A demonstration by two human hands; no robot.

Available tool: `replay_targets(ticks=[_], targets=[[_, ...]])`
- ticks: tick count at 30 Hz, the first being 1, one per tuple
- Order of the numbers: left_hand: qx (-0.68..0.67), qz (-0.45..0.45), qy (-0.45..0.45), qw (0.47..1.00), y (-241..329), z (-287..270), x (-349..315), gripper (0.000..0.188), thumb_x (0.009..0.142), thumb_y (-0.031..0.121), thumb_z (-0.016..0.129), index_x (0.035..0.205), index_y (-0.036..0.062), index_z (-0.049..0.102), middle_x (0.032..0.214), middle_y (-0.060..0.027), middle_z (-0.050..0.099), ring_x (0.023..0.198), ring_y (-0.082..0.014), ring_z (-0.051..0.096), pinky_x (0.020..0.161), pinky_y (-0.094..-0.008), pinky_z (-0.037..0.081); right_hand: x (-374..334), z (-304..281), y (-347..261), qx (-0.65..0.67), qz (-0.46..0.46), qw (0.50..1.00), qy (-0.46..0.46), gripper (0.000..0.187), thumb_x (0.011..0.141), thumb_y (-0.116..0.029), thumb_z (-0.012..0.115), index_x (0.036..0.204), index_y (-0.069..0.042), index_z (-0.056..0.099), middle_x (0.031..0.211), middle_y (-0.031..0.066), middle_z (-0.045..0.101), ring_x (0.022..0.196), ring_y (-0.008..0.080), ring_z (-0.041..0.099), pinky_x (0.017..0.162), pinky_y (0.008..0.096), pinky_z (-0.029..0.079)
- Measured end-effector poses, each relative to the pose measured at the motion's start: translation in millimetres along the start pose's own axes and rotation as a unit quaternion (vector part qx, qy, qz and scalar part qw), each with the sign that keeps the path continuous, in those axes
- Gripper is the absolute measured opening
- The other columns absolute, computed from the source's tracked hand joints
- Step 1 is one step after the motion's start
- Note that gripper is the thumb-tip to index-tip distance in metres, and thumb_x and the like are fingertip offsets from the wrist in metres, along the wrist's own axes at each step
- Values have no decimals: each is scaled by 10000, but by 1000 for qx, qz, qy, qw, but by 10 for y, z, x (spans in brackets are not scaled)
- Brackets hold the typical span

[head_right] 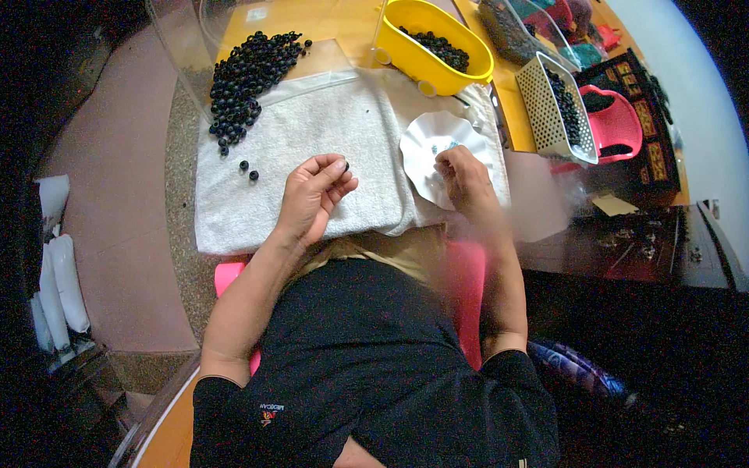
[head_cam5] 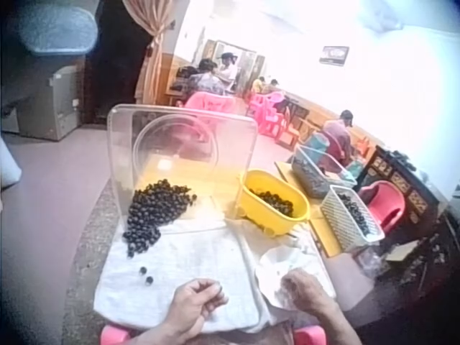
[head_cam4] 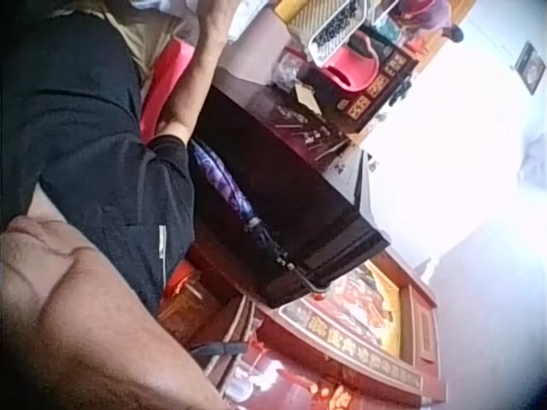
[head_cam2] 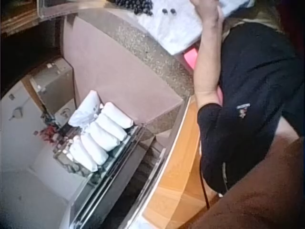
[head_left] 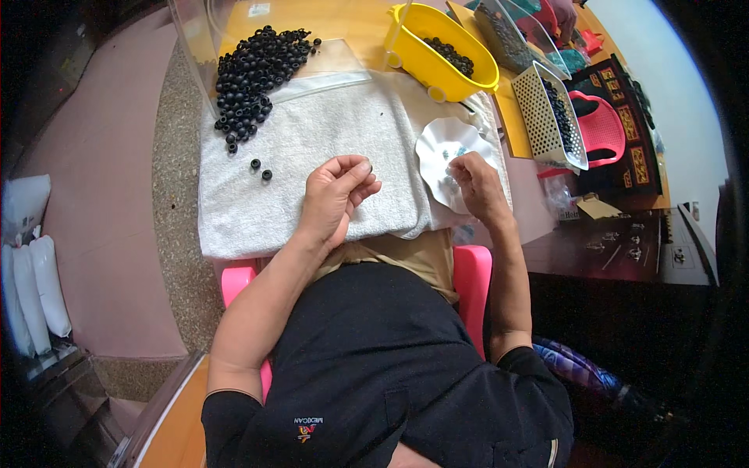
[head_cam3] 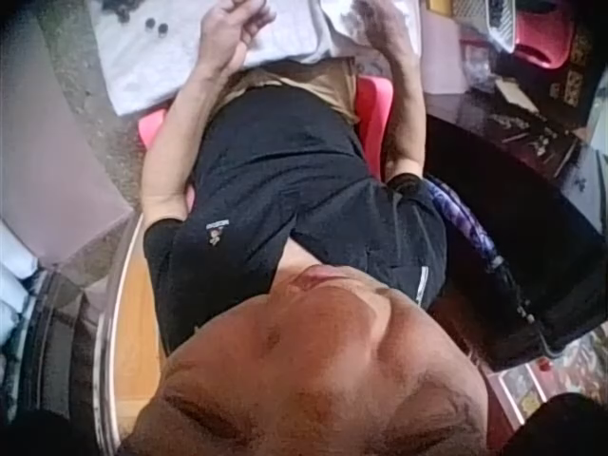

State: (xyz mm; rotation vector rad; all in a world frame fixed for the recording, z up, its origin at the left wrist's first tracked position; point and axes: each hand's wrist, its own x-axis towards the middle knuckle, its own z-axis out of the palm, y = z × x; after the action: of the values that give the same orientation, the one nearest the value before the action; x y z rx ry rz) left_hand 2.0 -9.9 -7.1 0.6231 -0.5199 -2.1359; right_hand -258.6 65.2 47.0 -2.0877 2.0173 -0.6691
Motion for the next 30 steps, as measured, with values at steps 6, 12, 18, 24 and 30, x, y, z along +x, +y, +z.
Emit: replay_targets(ticks=[6, 12, 18, 24, 30], targets=[[8, -7, -10, 1000, 9, 33, 14, 107, 911, 65, 632, 1000, 10, 610, 877, -55, 637, 793, -137, 645, 777, -293, 584, -1, -6, 94, 83, 83, 992, 54, 71, 896, -60, 640, 926, -1, 615, 798, 78, 636, 683, 127, 607, 637, 264, 495], [51, -34, -42, 997, 8, 62, -36, 159, 902, 74, 650, 1035, -1, 604, 909, -66, 640, 790, -147, 650, 778, -289, 577, 65, 59, -200, 335, 122, 934, 34, 78, 912, -50, 623, 932, 25, 626, 781, 24, 602, 652, 91, 581, 602, 229, 493], [73, -71, -122, 987, -99, 84, -55, 173, 895, 59, 655, 1042, -5, 589, 953, -70, 638, 822, -157, 655, 776, -294, 577, 75, 249, -614, 444, 121, 884, -86, 72, 906, -49, 618, 903, 22, 614, 788, 14, 598, 680, 92, 588, 629, 230, 496], [45, -109, -175, 977, 23, 79, -97, 191, 888, 37, 655, 1040, 6, 544, 967, -96, 641, 846, -171, 662, 780, -302, 581, 141, 238, -610, 438, 116, 876, -164, 136, 893, -112, 660, 878, 17, 618, 798, 22, 611, 681, 92, 586, 624, 223, 478], [22, -148, -204, 968, 70, 79, -126, 207, 871, 26, 668, 1036, 29, 542, 954, -80, 648, 852, -130, 651, 718, -224, 539, 159, 306, -564, 459, 150, 860, -166, 60, 770, -67, 658, 786, -9, 656, 739, 21, 653, 688, 108, 616, 644, 247, 499]])
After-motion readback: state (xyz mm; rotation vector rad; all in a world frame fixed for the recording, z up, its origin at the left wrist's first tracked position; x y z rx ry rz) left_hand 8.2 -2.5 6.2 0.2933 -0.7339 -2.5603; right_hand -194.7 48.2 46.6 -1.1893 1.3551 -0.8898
